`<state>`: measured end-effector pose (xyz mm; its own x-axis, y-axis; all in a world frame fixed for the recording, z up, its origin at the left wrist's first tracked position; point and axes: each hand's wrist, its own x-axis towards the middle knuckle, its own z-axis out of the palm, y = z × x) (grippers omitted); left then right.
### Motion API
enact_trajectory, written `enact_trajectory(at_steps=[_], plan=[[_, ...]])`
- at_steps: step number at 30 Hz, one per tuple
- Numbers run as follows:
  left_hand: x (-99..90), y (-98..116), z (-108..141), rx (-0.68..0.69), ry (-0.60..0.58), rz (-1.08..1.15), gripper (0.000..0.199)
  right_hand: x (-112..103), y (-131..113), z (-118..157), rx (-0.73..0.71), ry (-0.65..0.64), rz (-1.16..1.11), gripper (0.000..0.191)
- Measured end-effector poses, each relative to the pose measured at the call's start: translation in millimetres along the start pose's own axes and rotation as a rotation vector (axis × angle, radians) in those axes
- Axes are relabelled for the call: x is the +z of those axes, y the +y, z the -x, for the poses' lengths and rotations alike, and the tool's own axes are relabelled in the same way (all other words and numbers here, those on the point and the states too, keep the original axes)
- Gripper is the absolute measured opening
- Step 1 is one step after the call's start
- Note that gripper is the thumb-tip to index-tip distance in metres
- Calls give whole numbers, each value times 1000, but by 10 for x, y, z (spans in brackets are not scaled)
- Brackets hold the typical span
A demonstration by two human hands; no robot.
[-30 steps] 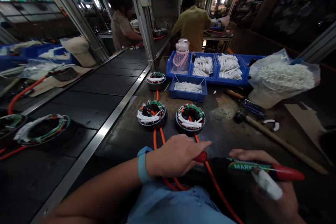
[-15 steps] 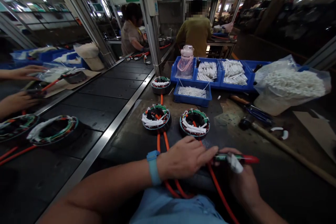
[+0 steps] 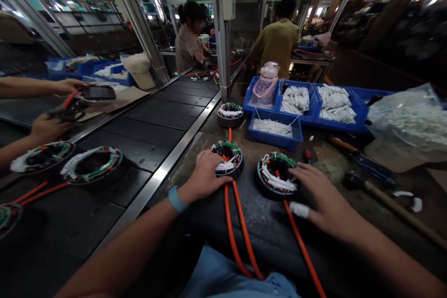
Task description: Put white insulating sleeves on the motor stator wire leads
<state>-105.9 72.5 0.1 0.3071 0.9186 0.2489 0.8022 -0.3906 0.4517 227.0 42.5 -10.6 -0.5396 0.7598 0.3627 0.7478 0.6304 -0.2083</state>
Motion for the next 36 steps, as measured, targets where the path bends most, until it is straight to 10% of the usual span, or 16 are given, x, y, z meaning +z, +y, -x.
enact_trajectory(at_steps=[6, 12, 17, 27, 29, 33, 36], plan=[[-456, -413, -54, -365, 68, 454, 50, 168, -227, -299, 7, -141, -26, 21], [-940, -1232, -133, -495, 53, -309, 52, 58, -297, -796, 149, -267, -223, 11], [-1224, -1742, -13, -490, -97, -741, 50, 216, -674, -1719, 219, -497, -596, 11], [-1570, -2316, 280, -616, -201, -772, 59, 1318, -1681, -3612, -274, -356, -136, 35], [-1619, -2306, 238, -622, -182, -696, 62, 1504, -1750, -3782, -345, -317, -116, 47], [-1513, -1841, -65, -275, 237, -621, 54, 1583, -1535, -3947, -384, -89, -108, 68], [-1155, -1290, -545, 95, 107, -438, 36, 1394, -1036, -3811, -215, 53, -173, 61]])
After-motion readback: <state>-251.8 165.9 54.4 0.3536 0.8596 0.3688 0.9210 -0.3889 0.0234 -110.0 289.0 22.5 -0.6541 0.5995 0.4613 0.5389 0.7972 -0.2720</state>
